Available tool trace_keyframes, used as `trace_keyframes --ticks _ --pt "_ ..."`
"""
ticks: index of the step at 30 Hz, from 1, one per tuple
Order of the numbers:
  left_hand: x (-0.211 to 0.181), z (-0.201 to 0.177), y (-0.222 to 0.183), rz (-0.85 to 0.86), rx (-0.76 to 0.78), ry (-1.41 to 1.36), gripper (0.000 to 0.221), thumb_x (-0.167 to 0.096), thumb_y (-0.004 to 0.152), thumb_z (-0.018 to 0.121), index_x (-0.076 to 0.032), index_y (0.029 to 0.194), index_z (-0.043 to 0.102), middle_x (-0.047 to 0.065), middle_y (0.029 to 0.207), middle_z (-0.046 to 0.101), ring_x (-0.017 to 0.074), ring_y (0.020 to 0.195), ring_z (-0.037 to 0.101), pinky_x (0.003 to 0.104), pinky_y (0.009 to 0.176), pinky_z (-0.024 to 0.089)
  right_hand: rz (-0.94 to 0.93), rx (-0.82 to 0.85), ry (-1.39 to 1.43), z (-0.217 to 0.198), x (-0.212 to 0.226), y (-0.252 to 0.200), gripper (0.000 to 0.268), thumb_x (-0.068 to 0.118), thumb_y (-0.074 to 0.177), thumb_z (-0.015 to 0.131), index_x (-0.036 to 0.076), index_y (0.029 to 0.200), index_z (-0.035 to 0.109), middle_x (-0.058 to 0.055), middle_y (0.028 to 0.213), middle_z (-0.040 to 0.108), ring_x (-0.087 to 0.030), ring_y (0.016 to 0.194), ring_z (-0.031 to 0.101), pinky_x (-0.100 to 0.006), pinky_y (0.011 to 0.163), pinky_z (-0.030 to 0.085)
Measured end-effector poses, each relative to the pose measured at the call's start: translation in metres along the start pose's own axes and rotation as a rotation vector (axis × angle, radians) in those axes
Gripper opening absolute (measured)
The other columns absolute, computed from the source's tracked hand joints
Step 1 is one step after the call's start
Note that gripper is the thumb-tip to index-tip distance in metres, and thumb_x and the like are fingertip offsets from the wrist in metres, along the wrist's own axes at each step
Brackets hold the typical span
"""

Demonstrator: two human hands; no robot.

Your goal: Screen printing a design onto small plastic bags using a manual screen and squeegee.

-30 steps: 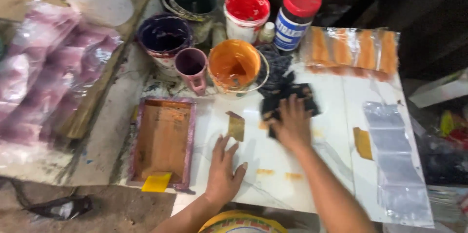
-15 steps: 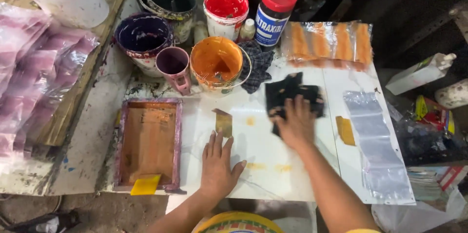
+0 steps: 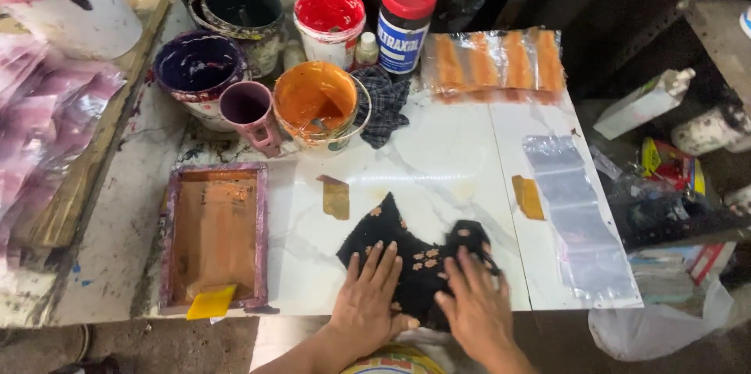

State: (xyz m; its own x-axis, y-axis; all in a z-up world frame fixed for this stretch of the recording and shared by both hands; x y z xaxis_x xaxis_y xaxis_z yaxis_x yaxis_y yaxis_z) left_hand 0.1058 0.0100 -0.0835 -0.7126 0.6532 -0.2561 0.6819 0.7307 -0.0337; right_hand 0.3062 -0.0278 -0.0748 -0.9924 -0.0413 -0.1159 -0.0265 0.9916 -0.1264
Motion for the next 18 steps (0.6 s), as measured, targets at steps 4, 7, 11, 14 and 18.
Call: trace_keyframes --ticks 4,7,11,14,18 --pt "0.010 -0.002 0.018 -0.002 -0.177 0.054 0.108 -0.089 0.095 0.034 -0.001 0.158 0.029 0.016 0.170 0.017 0.0367 0.154 0.012 0.060 0.117 0.014 0.154 -0.272 -0.033 -0.012 -0.031 0.026 0.069 0.062 0.094 0.044 0.013 0.142 0.051 -0.012 0.158 0.045 -0.031 0.142 0.046 -0.059 0.112 0.034" --pt "0.029 0.005 0.057 -0.139 0.059 0.061 0.116 -0.088 0.092 0.046 0.003 0.158 0.017 0.023 0.170 -0.002 0.0413 0.154 -0.001 0.061 0.118 0.009 0.249 -0.120 0.102 -0.013 -0.045 0.075 0.076 0.053 0.096 0.047 0.005 0.153 0.035 -0.019 0.167 0.026 -0.035 0.154 0.025 -0.058 0.120 0.023" --pt "0.042 -0.023 0.094 -0.218 -0.035 0.188 0.122 -0.093 0.084 0.030 0.004 0.158 0.022 0.027 0.169 0.010 0.0437 0.156 0.008 0.058 0.121 0.017 0.177 -0.024 0.263 -0.038 -0.036 0.137 0.077 0.051 0.102 0.043 0.001 0.159 0.026 -0.025 0.169 0.015 -0.040 0.157 0.013 -0.063 0.121 0.014" --pt "0.045 -0.041 0.123 -0.222 0.144 0.138 0.124 -0.094 0.083 0.019 0.003 0.160 0.020 0.026 0.170 0.009 0.0441 0.156 0.008 0.059 0.121 0.018 0.160 -0.009 0.381 -0.049 -0.040 0.178 0.080 0.055 0.103 0.045 0.003 0.160 0.026 -0.024 0.171 0.012 -0.039 0.159 0.010 -0.066 0.122 0.012" --pt "0.037 -0.043 0.138 -0.237 0.200 0.148 0.126 -0.096 0.080 0.015 0.000 0.161 0.018 0.023 0.171 0.007 0.0408 0.157 0.005 0.058 0.122 0.017 0.138 -0.005 0.426 -0.058 -0.043 0.169 0.075 0.048 0.104 0.044 0.003 0.161 0.025 -0.023 0.172 0.010 -0.037 0.160 0.009 -0.065 0.122 0.011"
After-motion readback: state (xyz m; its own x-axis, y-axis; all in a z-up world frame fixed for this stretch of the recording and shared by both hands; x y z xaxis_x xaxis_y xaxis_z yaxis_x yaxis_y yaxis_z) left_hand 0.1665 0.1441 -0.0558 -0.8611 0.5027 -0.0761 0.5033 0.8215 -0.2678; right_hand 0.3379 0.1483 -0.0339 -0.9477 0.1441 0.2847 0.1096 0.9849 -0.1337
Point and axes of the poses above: each hand's wrist, its own y-axis towards the middle knuckle, its own z-axis out of the palm, x = y × z, the point moved 5 cm from there along y, towards the middle knuckle
